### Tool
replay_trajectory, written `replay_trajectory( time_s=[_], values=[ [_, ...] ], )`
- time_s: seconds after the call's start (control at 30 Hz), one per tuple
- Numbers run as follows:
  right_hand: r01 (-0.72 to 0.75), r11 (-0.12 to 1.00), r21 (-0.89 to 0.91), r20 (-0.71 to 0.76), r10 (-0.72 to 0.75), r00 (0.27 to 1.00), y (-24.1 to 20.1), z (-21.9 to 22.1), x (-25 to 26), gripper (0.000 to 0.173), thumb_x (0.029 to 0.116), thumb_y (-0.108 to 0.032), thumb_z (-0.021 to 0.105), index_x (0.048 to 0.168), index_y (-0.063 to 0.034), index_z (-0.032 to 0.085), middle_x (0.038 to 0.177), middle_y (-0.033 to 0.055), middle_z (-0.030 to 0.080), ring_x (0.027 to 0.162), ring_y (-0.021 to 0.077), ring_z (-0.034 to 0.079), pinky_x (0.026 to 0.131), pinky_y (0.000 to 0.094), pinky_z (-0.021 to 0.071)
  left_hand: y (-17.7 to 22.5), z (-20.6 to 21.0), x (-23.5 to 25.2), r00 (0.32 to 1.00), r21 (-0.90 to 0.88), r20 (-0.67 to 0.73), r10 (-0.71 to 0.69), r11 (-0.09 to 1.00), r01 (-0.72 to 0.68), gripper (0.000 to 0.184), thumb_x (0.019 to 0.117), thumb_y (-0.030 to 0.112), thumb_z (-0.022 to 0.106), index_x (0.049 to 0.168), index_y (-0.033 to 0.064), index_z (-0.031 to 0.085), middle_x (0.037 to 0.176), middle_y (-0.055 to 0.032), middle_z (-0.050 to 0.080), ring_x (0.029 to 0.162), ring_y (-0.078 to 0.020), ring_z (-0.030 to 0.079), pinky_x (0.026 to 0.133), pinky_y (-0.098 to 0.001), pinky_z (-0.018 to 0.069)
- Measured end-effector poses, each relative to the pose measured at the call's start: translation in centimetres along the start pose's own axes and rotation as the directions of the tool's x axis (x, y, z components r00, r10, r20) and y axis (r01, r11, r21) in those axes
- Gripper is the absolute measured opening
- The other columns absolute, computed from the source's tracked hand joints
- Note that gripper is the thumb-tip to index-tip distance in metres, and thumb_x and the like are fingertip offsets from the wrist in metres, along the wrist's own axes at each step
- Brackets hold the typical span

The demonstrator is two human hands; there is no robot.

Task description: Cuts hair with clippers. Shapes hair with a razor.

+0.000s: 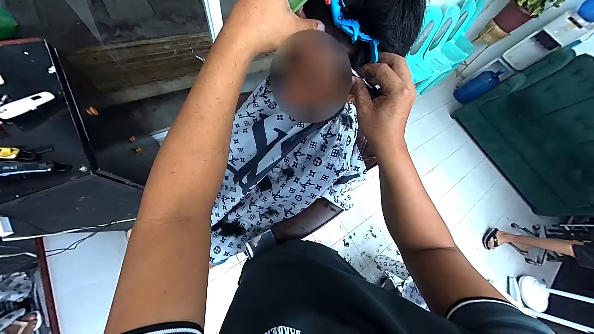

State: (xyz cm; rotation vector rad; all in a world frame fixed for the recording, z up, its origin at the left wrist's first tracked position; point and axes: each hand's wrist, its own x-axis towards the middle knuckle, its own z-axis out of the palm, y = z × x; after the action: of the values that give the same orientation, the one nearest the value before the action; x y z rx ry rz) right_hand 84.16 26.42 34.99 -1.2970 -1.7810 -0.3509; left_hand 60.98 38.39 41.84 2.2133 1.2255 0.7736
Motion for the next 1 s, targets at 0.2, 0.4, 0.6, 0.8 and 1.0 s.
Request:
replay_trajectory(
  time_s=[0.2, 0.4, 0.6, 0.8, 1.0],
  values=[
    [0.007, 1.0, -0.021, 0.015, -0.006, 1.0, -0.01, 0.05, 0.06, 0.019, 0.0988, -0.021, 0.067, 0.104, -0.0044, 0.076, 0.115, 0.0179, 0.068, 0.103, 0.0237, 0.065, 0.089, 0.0333, 0.0521, -0.1, 0.21, -0.04, 1.0, 0.006, -0.02, 0.001, 1.0, -0.001, 0.046, 0.087, 0.055, 0.073, 0.097, 0.0099, 0.07, 0.088, -0.0044, 0.064, 0.083, -0.0161, 0.059, 0.081, -0.0451, 0.0469],
    [-0.009, 1.0, -0.028, 0.008, 0.009, 1.0, -0.08, -0.03, 0.13, 0.02, 0.099, -0.021, 0.067, 0.104, -0.0041, 0.075, 0.115, 0.0183, 0.069, 0.102, 0.0246, 0.065, 0.088, 0.0344, 0.0511, 0.08, 0.28, -0.17, 0.999, 0.005, -0.026, -0.024, 1.0, 0.024, 0.047, 0.0875, 0.055, 0.073, 0.095, 0.0095, 0.069, 0.087, -0.0044, 0.063, 0.083, -0.0158, 0.058, 0.081, -0.0448, 0.0466],
    [-0.021, 0.999, -0.033, 0.031, 0.022, 0.999, -0.22, -0.09, -0.02, 0.02, 0.0988, -0.023, 0.066, 0.103, -0.0053, 0.075, 0.117, 0.0183, 0.068, 0.105, 0.0246, 0.065, 0.089, 0.0344, 0.0511, 0.41, 0.41, -0.42, 0.998, -0.022, -0.043, -0.046, 0.999, 0.045, 0.049, 0.0869, 0.054, 0.074, 0.106, 0.0087, 0.072, 0.1, -0.0097, 0.069, 0.097, -0.0206, 0.064, 0.091, -0.0499, 0.0486],
    [-0.016, 0.998, -0.061, 0.047, 0.019, 0.999, -0.52, -0.22, -0.1, 0.021, 0.0993, -0.024, 0.066, 0.104, -0.0059, 0.076, 0.118, 0.0177, 0.068, 0.105, 0.0256, 0.064, 0.09, 0.0359, 0.0505, 0.51, 0.5, -0.51, 0.998, -0.014, -0.045, -0.042, 0.999, 0.042, 0.049, 0.0879, 0.054, 0.074, 0.104, 0.0079, 0.072, 0.099, -0.0101, 0.069, 0.096, -0.0214, 0.064, 0.091, -0.0508, 0.0483],
    [-0.01, 0.999, -0.047, 0.05, 0.012, 0.999, -0.7, -0.59, -0.4, 0.018, 0.0969, -0.025, 0.07, 0.1, -0.0088, 0.077, 0.126, 0.0218, 0.061, 0.107, 0.0245, 0.062, 0.09, 0.0323, 0.051, -0.05, 0.87, -0.7, 0.993, -0.034, -0.12, -0.006, 0.999, 0.002, 0.048, 0.0881, 0.053, 0.074, 0.104, 0.0079, 0.072, 0.096, -0.0093, 0.068, 0.094, -0.0208, 0.064, 0.09, -0.0498, 0.0487]
  ],
)
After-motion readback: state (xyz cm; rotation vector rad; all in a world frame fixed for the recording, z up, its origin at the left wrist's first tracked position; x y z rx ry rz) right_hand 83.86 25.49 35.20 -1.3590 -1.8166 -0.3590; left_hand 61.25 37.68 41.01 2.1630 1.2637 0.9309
